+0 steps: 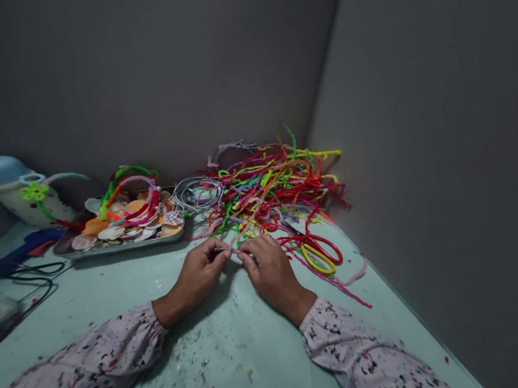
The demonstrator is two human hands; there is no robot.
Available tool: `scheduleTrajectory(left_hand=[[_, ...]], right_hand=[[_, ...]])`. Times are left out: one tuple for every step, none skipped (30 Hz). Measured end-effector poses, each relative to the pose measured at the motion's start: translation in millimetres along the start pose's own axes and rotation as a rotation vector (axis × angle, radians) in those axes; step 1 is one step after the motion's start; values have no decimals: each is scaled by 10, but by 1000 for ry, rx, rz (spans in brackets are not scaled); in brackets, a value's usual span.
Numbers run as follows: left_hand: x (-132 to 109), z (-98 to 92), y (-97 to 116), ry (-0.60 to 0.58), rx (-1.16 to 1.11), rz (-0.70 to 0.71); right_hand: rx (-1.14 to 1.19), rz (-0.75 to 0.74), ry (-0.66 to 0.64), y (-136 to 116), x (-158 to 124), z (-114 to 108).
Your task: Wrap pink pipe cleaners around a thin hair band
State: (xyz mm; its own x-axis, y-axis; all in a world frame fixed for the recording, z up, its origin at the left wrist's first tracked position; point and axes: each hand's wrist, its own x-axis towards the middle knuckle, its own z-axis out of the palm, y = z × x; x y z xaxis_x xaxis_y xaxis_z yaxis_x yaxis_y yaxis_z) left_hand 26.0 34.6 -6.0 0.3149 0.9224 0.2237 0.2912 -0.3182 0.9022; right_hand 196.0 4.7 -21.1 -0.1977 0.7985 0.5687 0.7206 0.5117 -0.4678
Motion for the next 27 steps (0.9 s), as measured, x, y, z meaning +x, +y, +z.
scheduleTrajectory(left_hand=[[0, 2, -2, -5, -5, 0], [0, 4, -3, -10, -13, 0], [0, 6, -4, -16, -23, 2], [0, 8, -4, -22, -32, 3], [-1, 10, -3, -25, -38, 6], [-1, 11, -1, -25, -41, 11], [-3, 11, 2, -21, -41, 17], [-4, 11, 5, -17, -40, 22], [-6, 9, 8, -13, -36, 23], [-8, 8, 11, -8, -31, 22], [-10, 6, 13, -4, -26, 19], [-12, 4, 14, 1, -21, 14], [-14, 2, 14, 5, -15, 8], [-17, 0, 14, 10, -10, 2], [-19, -1, 15, 15, -8, -5], [-22, -2, 15, 17, -9, -13], [-24, -3, 17, 18, -12, -23], [-25, -5, 20, 17, -16, -34], [-24, -6, 24, 17, -20, -45], [-22, -8, 29, 18, -24, -55], [-18, -9, 34, 19, -28, -63], [-13, -10, 38, 21, -32, -71], [-8, -11, 42, 22, -38, -79], [-2, -12, 43, 21, -46, -87], [2, -12, 41, 19, -53, -95], [5, -12, 36, 17, -57, -103], [7, -12, 27, 16, -58, -107]], right_hand=[[1, 1, 3, 4, -1, 2], [1, 3, 7, 9, -2, 4], [0, 6, 10, 13, -3, 5], [-2, 11, 14, 17, -3, 4], [-4, 15, 14, 19, -4, 4], [-7, 19, 14, 19, -4, 2], [-8, 20, 12, 17, -4, 1], [-7, 20, 11, 14, -4, -1], [-5, 19, 10, 9, -3, -2], [-2, 18, 9, 3, -2, -4], [0, 16, 9, -3, -1, -5], [1, 14, 9, -8, 0, -6], [1, 12, 7, -12, 0, -7], [0, 11, 4, -15, 1, -7], [0, 9, 0, -17, 0, -8], [-1, 7, -3, -18, 0, -8], [-1, 5, -7, -18, -1, -9], [-1, 3, -11, -18, -3, -9], [0, 0, -16, -18, -4, -9], [0, -3, -20, -18, -6, -8], [1, -4, -23, -18, -7, -7], [1, -6, -25, -19, -9, -5], [1, -7, -25, -19, -10, -4], [1, -8, -25, -19, -12, -2], [2, -9, -22, -19, -14, -1], [4, -10, -20, -19, -15, 0], [7, -13, -16, -20, -16, 1]])
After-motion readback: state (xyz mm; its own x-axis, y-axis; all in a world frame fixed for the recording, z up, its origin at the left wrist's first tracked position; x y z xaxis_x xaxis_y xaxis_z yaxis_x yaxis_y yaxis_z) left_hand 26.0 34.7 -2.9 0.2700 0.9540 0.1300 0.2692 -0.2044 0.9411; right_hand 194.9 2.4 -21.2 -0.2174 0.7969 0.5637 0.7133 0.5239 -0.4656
